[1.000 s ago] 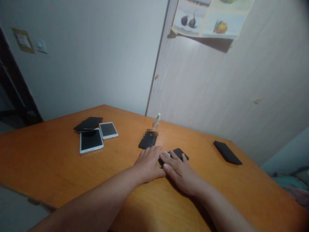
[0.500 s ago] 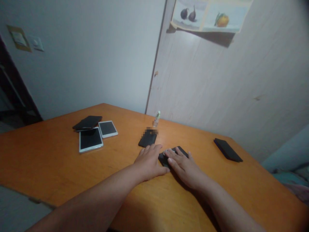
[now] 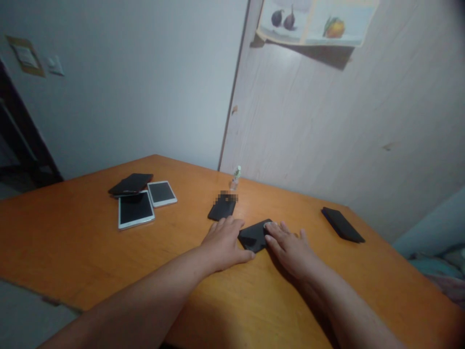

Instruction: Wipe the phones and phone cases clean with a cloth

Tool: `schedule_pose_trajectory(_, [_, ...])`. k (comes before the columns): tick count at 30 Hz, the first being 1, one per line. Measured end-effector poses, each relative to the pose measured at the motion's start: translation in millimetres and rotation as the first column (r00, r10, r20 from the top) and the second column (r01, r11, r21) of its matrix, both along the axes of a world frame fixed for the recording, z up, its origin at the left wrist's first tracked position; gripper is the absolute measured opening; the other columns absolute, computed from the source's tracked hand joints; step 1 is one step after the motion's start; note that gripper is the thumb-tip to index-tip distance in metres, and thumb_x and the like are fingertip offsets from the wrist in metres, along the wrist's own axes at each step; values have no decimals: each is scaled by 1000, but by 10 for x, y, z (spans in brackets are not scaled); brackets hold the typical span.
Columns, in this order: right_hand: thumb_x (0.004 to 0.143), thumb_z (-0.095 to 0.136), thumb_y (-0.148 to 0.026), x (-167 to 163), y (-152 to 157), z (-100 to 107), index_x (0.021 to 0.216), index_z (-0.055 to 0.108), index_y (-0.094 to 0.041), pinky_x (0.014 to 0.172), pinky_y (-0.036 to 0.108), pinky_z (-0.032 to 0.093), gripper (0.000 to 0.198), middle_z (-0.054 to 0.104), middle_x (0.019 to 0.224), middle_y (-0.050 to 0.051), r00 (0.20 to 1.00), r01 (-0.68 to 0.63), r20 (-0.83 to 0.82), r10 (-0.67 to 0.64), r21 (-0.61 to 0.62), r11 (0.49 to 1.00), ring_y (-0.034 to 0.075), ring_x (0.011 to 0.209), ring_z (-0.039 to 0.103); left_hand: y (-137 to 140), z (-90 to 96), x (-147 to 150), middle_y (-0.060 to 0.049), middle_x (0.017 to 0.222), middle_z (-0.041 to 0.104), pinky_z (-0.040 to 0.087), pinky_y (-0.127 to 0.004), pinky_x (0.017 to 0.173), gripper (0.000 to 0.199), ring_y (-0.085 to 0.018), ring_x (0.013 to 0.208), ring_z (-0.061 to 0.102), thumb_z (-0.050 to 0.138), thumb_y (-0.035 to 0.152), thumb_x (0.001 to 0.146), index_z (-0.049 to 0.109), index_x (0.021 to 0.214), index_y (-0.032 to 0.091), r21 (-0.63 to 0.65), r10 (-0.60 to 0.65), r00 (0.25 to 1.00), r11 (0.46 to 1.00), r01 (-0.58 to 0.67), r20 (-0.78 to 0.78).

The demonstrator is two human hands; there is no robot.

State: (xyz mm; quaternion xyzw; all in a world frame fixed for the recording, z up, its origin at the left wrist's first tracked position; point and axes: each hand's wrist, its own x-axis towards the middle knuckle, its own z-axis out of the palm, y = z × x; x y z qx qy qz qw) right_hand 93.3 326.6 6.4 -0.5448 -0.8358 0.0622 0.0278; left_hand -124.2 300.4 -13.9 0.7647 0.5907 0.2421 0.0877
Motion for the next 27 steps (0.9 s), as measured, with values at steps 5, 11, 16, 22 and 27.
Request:
schedule_pose_trajectory(5, [102,31,-51,-59,-163,49,153,39,-18,120,61,7,61,34,158,14,982,-186,-29,185,-25,982,28,149,26,-4,14,-8,-7,110,60,49,-41,90,63,-31,106,57,72,66,67,63,114,25,-2,-16,1000,1000,16,4])
schedule_pose_trajectory(11, [102,32,-45,24,-153,74,149,45,-21,117,69,2,54,40,155,13,993,-117,-18,117,-19,993,33,145,34,-15,38,-10,-7,113,60,48,-42,91,62,-32,109,56,74,65,66,65,114,27,-23,-6,1000,1000,6,8])
schedule_pose_trajectory(16, [100,39,-41,52,-205,98,149,46,-15,119,66,4,56,41,153,17,991,-130,16,130,5,991,34,144,35,-23,58,-8,-7,112,60,49,-42,90,61,-32,108,56,74,64,66,66,114,26,-26,-10,1000,1000,10,1])
schedule_pose_trajectory(22, [102,35,-44,51,-282,176,149,45,-23,120,63,5,53,42,154,10,971,-240,-43,237,-91,966,31,145,35,-33,74,-7,-8,111,60,49,-42,91,62,-31,107,56,73,64,67,65,115,25,-33,-15,1000,999,15,-7])
schedule_pose_trajectory(27, [98,39,-32,114,-202,203,145,50,-14,117,69,7,51,47,150,19,997,-59,59,60,-9,998,35,140,43,-12,60,-12,-7,110,59,49,-42,89,63,-32,107,56,74,64,66,65,116,26,-39,-19,1000,999,19,-6])
